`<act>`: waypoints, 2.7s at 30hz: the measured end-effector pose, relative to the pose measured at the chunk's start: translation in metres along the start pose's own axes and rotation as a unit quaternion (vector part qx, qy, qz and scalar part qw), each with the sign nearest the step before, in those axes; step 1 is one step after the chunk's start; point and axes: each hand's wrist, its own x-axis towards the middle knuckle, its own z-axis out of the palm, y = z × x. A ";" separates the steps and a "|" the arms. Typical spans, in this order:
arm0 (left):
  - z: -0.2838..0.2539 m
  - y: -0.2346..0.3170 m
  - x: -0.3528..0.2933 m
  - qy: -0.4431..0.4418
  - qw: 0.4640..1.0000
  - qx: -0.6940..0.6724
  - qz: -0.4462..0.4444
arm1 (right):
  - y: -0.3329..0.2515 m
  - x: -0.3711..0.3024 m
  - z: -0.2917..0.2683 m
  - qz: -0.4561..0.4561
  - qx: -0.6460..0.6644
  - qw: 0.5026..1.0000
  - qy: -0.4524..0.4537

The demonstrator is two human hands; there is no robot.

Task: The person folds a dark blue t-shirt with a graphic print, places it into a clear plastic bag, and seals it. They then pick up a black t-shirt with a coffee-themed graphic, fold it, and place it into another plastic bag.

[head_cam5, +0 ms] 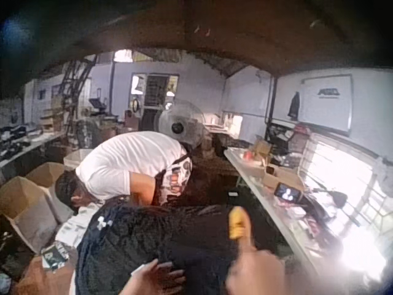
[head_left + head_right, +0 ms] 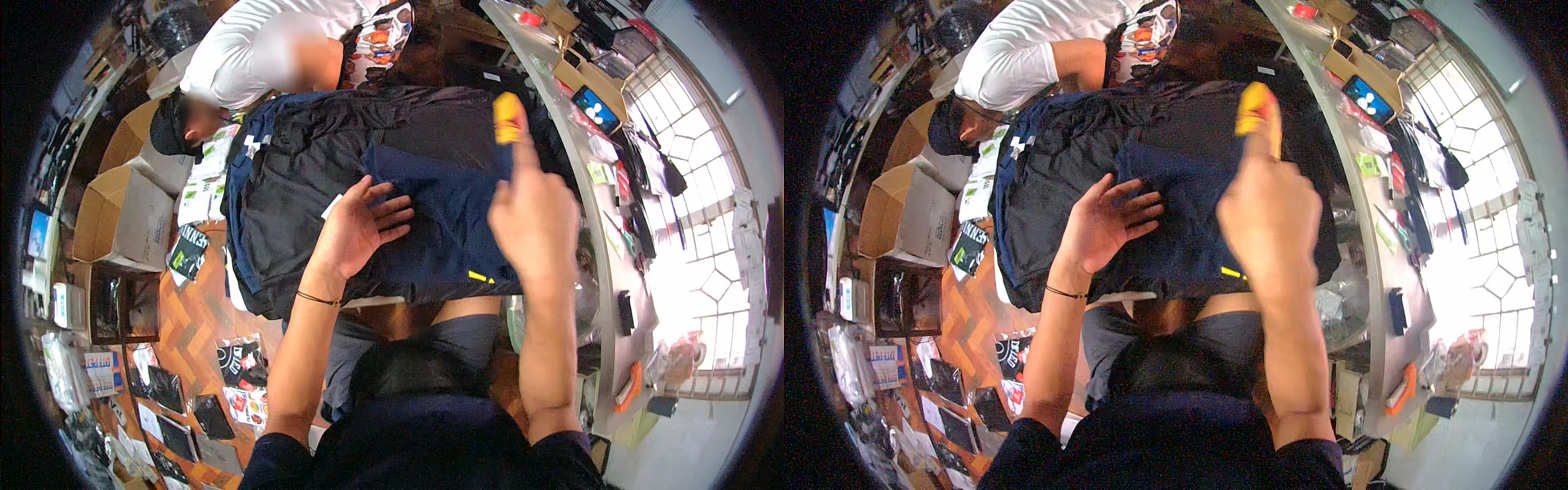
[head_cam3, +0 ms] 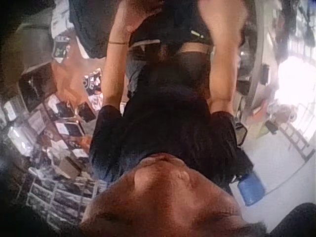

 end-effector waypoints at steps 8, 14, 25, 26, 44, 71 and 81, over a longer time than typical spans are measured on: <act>-0.017 -0.030 0.001 -0.067 0.996 -0.058 -0.006 | -0.054 -0.081 0.143 -0.250 -0.004 0.968 0.031; 0.019 -0.033 -0.009 0.145 0.873 0.396 0.247 | -0.014 -0.093 0.153 -0.285 0.086 0.954 0.039; -0.013 -0.039 -0.012 0.189 0.859 0.354 0.318 | 0.008 -0.067 0.133 -0.388 0.241 0.885 -0.091; -0.012 -0.034 -0.020 0.206 0.833 0.401 0.322 | 0.016 -0.063 0.123 -0.394 0.297 0.864 -0.104; 0.044 -0.058 0.069 0.176 0.414 0.810 0.377 | 0.090 0.046 0.182 -0.288 0.217 0.933 0.020; 0.111 0.001 -0.018 0.097 0.860 0.474 0.162 | 0.049 -0.012 0.160 -0.052 0.852 0.470 -0.226; 0.184 0.023 -0.095 0.048 0.948 0.124 0.289 | 0.033 0.005 -0.017 -0.391 0.392 0.816 0.168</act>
